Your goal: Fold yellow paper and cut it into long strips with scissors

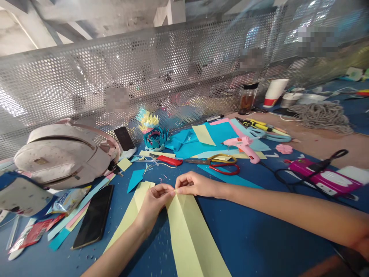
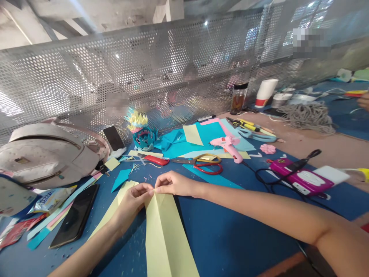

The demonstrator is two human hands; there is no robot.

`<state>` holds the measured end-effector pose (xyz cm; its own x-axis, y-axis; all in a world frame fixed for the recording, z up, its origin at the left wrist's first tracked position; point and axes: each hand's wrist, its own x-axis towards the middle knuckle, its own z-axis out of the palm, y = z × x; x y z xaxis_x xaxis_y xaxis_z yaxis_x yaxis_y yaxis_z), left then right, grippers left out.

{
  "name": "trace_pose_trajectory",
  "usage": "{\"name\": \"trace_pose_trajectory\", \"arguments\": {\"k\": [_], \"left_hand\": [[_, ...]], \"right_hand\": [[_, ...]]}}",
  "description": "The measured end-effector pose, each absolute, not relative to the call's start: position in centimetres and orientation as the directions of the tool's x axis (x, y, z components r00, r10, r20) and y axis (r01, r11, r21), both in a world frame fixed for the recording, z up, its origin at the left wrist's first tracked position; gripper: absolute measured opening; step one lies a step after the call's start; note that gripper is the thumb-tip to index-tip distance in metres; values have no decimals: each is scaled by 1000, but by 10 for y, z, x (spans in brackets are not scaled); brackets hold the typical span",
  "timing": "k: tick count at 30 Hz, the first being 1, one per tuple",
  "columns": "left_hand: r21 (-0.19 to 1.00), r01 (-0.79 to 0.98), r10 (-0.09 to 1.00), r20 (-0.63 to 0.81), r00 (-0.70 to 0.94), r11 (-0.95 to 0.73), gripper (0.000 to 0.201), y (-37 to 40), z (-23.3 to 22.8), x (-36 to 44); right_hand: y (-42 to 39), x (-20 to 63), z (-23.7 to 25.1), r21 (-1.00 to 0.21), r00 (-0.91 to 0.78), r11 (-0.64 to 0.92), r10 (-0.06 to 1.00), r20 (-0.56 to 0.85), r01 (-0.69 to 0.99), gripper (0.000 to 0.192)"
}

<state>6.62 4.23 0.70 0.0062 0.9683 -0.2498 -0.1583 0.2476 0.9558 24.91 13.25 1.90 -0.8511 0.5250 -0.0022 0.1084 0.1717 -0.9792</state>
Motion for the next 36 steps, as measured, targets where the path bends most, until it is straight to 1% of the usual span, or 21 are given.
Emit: {"name": "trace_pose_trajectory", "arguments": {"k": [2,4,7,10,15,18,21,23,28,33,36], "left_hand": [[950,-143,961,-274,47,278,38,43,8,65],[954,-88,958,-283,57,287,40,44,9,63],[966,26,966,-257,3,257,39,45,10,61],[959,69,962,-272,-25,273,43,47,8,60],[956,48,957,-288,-42,290,47,48,7,60],[959,29,957,-279,-76,282,46,46,8,61],[962,-4,956,-270,-118,272,45,46,10,60],[957,-38,950,-290,-116,288,44,47,10,58],[931,-95,933,-357,-48,352,48,47,10,53],[935,-105,933,-349,-87,340,49,46,8,53],[939,-127,935,-335,-116,320,48,46,7,53]], "right_hand": [[133,250,21,-979,-846,169,533,-7,115,29],[133,251,23,-979,-837,144,546,-43,144,33],[133,252,24,-970,-811,83,568,-143,229,39],[133,253,23,-965,-776,-10,593,-216,261,42],[133,252,18,-968,-755,-106,608,-244,228,44],[135,252,17,-969,-760,-106,604,-240,222,45],[138,253,17,-972,-784,-90,577,-228,216,47],[139,253,17,-970,-786,-89,572,-235,226,48],[139,253,16,-968,-732,-143,634,-249,206,48],[138,254,16,-968,-721,-146,646,-251,206,48],[139,255,16,-973,-728,-150,646,-231,176,46]]}}
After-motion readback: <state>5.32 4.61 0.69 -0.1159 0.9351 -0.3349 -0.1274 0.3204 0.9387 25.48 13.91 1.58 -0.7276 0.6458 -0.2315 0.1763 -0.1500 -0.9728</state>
